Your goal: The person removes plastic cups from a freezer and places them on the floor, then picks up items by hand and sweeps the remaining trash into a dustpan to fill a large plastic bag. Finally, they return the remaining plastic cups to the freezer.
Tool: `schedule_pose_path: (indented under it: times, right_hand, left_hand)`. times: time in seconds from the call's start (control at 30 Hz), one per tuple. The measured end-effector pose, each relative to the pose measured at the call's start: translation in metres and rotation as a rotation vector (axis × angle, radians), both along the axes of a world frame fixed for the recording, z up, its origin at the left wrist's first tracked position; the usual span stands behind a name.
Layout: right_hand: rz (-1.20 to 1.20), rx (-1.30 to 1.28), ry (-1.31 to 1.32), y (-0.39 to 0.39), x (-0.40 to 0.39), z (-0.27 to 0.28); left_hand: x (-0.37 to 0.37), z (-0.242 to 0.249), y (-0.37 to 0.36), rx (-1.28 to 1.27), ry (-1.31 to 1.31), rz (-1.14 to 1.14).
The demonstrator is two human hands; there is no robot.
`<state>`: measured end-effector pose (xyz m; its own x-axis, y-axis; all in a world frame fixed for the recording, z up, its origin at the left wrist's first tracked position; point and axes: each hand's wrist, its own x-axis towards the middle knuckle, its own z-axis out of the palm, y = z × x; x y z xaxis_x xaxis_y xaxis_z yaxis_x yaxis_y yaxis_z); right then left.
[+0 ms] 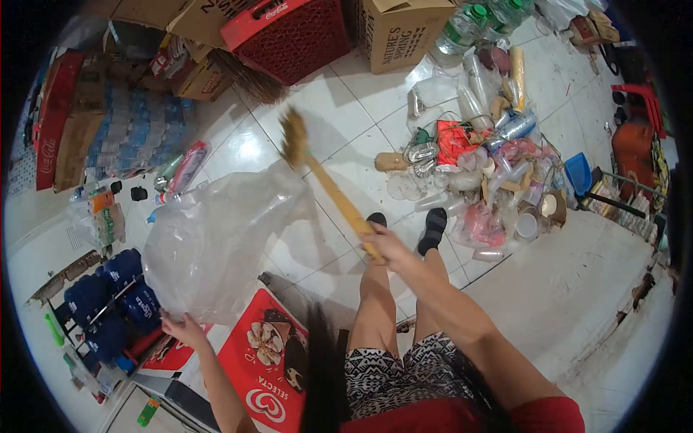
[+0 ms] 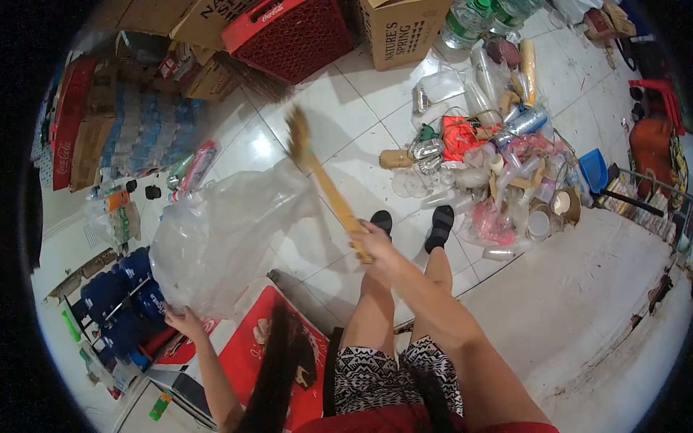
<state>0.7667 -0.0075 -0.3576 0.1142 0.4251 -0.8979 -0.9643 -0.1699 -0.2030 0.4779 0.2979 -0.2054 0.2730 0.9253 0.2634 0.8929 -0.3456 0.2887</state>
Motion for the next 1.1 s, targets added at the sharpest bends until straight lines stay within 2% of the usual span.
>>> schedule_pose_path:
  times: [0.1,0.13,0.17,0.23,0.27,0.3,0.43,0.47,0.6,0.7,0.8,0.87,0.9,0.93,1.0,1.03,1.1]
  right_hand:
    - [-0.042,-0.22,0.094,-0.089,0.007,-0.005]
    - [-0.19,-0.182,-0.002,-0.126,0.001,-0.015]
    - [-0.211,-0.229,0.106,-0.148,0.02,0.022]
    - [-0.38,-0.154,0.102,-0.211,0.022,0.026]
    - [-0.391,-0.344,0.006,-0.216,0.027,0.044]
    - [-0.426,-0.411,-0.024,-0.222,0.026,0.05]
    - [-0.517,-0.541,-0.162,-0.2,0.008,0.06]
    - [-0.511,-0.507,-0.188,-0.186,-0.002,0.068]
    - [-0.511,-0.409,-0.168,-0.158,-0.031,0.113]
    - [-0.39,-0.244,-0.114,-0.158,-0.026,0.141]
    - [-0.323,-0.118,-0.214,-0.157,-0.017,0.137]
    - [-0.254,-0.129,-0.396,-0.15,-0.005,0.111]
    - [-0.229,-0.134,-0.482,-0.142,0.013,0.105]
    - [-0.194,-0.159,-0.55,-0.134,0.025,0.079]
    - [-0.145,-0.15,-0.629,-0.115,0.057,0.046]
    - [-0.021,-0.233,-0.748,-0.108,0.072,0.022]
    - [0.125,-0.325,-0.674,-0.106,0.1,-0.014]
  left_hand:
    - [0.027,0.033,0.027,0.133,0.071,-0.035]
    - [0.044,0.043,0.033,0.173,0.09,-0.05]
    - [0.062,0.05,0.038,0.213,0.11,-0.064]
    - [0.095,0.057,0.046,0.223,0.027,-0.108]
    - [0.112,0.06,0.047,0.229,-0.054,-0.151]
    - [0.131,0.064,0.045,0.221,-0.057,-0.163]
    - [0.208,0.077,0.012,0.136,-0.168,-0.29]
    - [0.223,0.08,0.004,0.087,-0.235,-0.356]
    - [0.264,0.088,-0.024,0.132,-0.195,-0.523]
    - [0.283,0.091,-0.042,0.145,-0.191,-0.652]
    - [0.291,0.087,-0.047,0.148,-0.237,-0.764]
    - [0.293,0.08,-0.046,0.215,-0.132,-0.836]
    - [0.294,0.073,-0.041,0.335,-0.068,-0.883]
    - [0.3,0.067,-0.047,0.368,-0.049,-0.9]
    - [0.309,0.046,-0.058,0.23,-0.153,-0.757]
    - [0.31,0.037,-0.06,0.218,-0.162,-0.766]
    - [0.311,0.015,-0.059,0.234,-0.01,-0.793]
